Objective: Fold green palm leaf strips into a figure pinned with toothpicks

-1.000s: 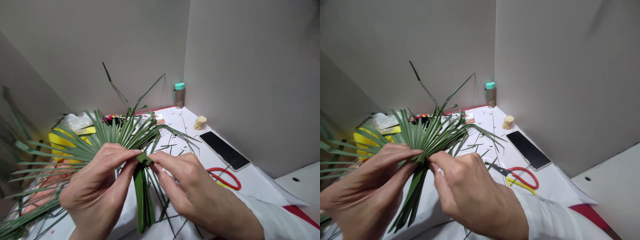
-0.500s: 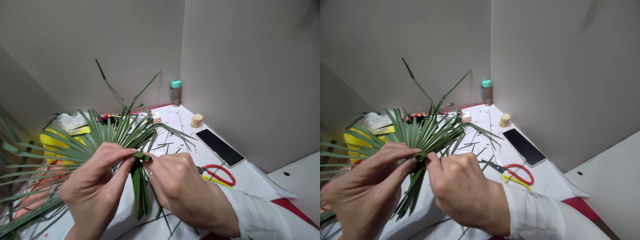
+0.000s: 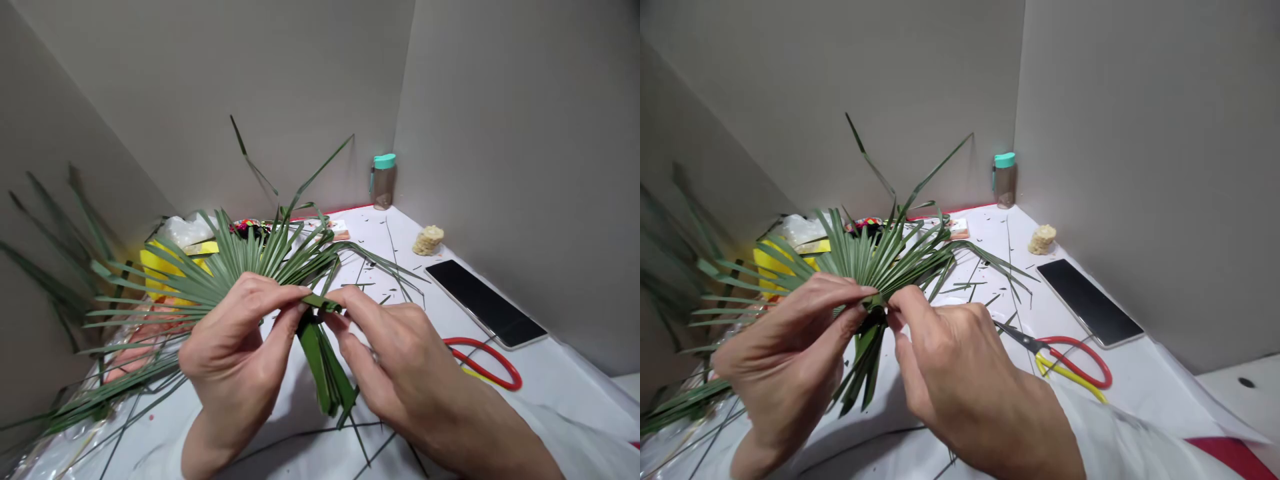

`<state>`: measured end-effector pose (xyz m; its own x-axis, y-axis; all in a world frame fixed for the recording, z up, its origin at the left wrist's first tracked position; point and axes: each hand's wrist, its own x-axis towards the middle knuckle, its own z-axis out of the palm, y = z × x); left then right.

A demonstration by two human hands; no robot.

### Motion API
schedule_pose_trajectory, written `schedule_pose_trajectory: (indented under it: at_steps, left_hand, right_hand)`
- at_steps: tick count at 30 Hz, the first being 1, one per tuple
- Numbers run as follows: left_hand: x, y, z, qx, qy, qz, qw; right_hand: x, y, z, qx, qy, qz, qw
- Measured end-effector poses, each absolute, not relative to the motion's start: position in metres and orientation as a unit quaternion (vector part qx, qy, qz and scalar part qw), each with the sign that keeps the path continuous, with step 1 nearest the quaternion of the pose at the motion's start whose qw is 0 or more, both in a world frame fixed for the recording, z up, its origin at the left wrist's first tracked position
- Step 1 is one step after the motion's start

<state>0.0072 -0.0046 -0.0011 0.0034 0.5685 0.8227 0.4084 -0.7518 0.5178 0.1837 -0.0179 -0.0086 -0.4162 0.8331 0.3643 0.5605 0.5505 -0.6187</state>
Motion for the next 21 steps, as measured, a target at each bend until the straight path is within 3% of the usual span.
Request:
schedule_pose_trajectory:
  at_steps: [4,6,9,11,12,16,19,21]
  left_hand:
    - [0.008,-0.004,-0.001,0.721,0.292,0.628,0.022]
    - [0.006,-0.005,0.002,0.728,0.278,0.626,0.005]
    - [0.004,-0.006,0.008,0.742,0.258,0.618,-0.016]
    - [0.003,-0.008,0.011,0.743,0.261,0.615,-0.023]
    - [0.003,-0.009,0.012,0.746,0.260,0.613,-0.026]
    - [0.003,-0.017,0.015,0.726,0.285,0.625,-0.031]
    - [0.003,-0.025,0.018,0.754,0.327,0.569,-0.019]
    - [0.005,-0.028,0.021,0.701,0.310,0.639,-0.067]
  right_hand:
    - [0.183,-0.018,-0.002,-0.397,-0.796,0.274,0.364]
    - [0.183,-0.014,0.002,-0.362,-0.758,0.377,0.391]
    - [0.184,-0.006,0.008,-0.279,-0.651,0.608,0.358]
    - [0.186,-0.006,0.010,-0.248,-0.623,0.664,0.332]
    - [0.187,-0.007,0.010,-0.257,-0.659,0.619,0.342]
    - [0.190,-0.021,0.003,-0.308,-0.830,0.223,0.408]
    - [0.187,-0.032,-0.003,-0.287,-0.868,0.081,0.398]
    - [0.185,-0.039,-0.005,-0.300,-0.866,0.023,0.398]
